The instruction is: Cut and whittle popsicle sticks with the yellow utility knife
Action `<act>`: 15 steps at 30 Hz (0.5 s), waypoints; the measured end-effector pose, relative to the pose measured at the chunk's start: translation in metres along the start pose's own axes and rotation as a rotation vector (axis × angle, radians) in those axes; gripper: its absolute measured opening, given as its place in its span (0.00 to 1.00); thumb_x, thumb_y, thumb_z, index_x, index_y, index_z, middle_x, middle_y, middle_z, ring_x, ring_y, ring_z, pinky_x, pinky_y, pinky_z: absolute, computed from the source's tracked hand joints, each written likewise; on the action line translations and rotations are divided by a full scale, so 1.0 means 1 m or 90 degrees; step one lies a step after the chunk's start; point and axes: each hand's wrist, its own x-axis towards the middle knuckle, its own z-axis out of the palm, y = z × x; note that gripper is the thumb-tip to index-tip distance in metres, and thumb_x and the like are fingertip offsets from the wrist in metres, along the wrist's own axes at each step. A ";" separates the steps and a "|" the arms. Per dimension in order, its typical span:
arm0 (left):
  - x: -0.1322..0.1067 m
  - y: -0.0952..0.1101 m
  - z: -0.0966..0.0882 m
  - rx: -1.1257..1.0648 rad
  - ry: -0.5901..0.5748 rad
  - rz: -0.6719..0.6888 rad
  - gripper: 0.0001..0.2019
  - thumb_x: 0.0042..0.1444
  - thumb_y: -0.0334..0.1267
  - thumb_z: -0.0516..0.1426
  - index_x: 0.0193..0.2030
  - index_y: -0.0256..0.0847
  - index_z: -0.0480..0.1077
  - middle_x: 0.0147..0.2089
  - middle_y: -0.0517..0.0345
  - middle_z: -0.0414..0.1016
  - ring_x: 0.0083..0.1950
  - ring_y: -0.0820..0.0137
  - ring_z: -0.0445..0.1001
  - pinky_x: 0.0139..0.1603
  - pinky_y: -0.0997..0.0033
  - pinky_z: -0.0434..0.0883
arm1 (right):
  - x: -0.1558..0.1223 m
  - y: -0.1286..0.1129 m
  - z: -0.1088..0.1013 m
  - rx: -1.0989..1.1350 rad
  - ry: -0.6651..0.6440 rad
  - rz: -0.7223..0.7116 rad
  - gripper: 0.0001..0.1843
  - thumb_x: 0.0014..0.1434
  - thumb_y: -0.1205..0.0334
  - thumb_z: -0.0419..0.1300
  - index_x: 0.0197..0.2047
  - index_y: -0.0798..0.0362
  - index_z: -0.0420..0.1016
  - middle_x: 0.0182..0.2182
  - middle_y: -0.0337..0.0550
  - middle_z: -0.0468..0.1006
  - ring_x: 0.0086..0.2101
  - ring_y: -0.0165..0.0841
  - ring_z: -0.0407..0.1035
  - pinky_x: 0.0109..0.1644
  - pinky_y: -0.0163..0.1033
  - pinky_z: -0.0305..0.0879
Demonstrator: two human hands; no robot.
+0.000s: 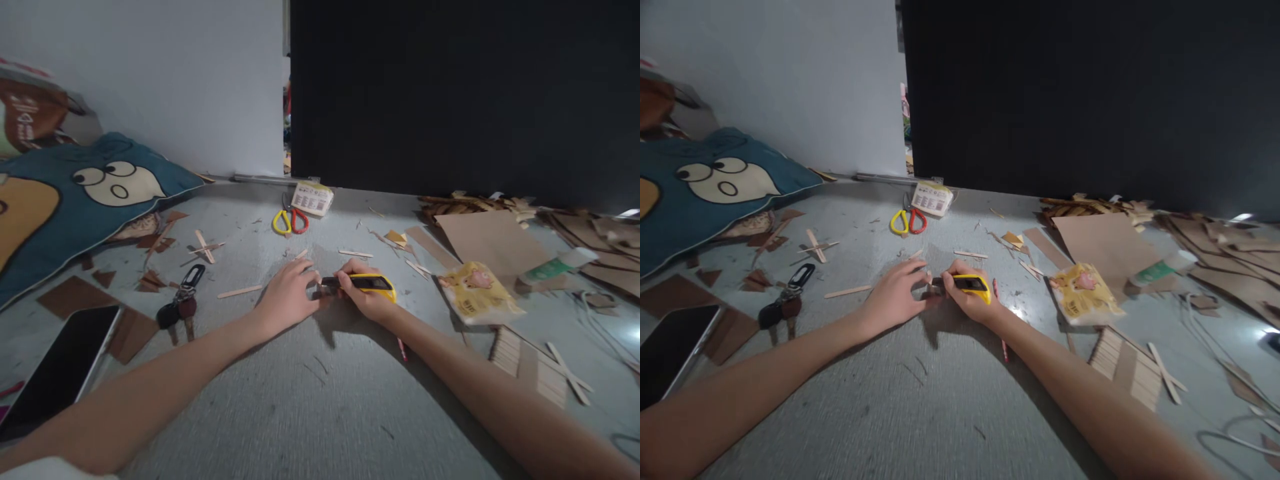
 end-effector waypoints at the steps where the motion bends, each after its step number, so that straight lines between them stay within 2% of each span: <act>1: 0.000 0.000 0.000 -0.002 0.002 0.000 0.10 0.58 0.43 0.69 0.43 0.44 0.78 0.66 0.43 0.76 0.75 0.47 0.66 0.73 0.42 0.68 | 0.000 0.000 0.000 0.000 -0.002 -0.002 0.24 0.70 0.38 0.57 0.30 0.47 0.71 0.21 0.36 0.77 0.23 0.31 0.70 0.34 0.38 0.66; 7: 0.000 0.000 0.000 0.006 0.007 0.006 0.10 0.58 0.43 0.69 0.42 0.43 0.78 0.65 0.44 0.76 0.74 0.48 0.68 0.72 0.43 0.69 | -0.002 -0.001 0.000 -0.021 -0.017 -0.025 0.24 0.71 0.37 0.55 0.32 0.47 0.71 0.23 0.37 0.77 0.24 0.32 0.70 0.32 0.38 0.65; 10: -0.001 0.000 0.001 0.020 0.015 0.015 0.09 0.58 0.42 0.69 0.42 0.43 0.78 0.63 0.44 0.77 0.73 0.50 0.69 0.72 0.45 0.70 | -0.004 -0.005 0.000 -0.048 -0.040 -0.058 0.20 0.71 0.41 0.56 0.34 0.46 0.70 0.24 0.37 0.76 0.24 0.31 0.69 0.31 0.37 0.65; 15: -0.001 -0.002 0.003 0.017 0.011 0.023 0.09 0.58 0.40 0.69 0.43 0.43 0.78 0.64 0.43 0.76 0.76 0.49 0.65 0.73 0.46 0.69 | -0.002 -0.012 0.003 -0.054 -0.076 -0.106 0.16 0.70 0.48 0.58 0.32 0.47 0.66 0.25 0.37 0.73 0.25 0.30 0.67 0.31 0.36 0.64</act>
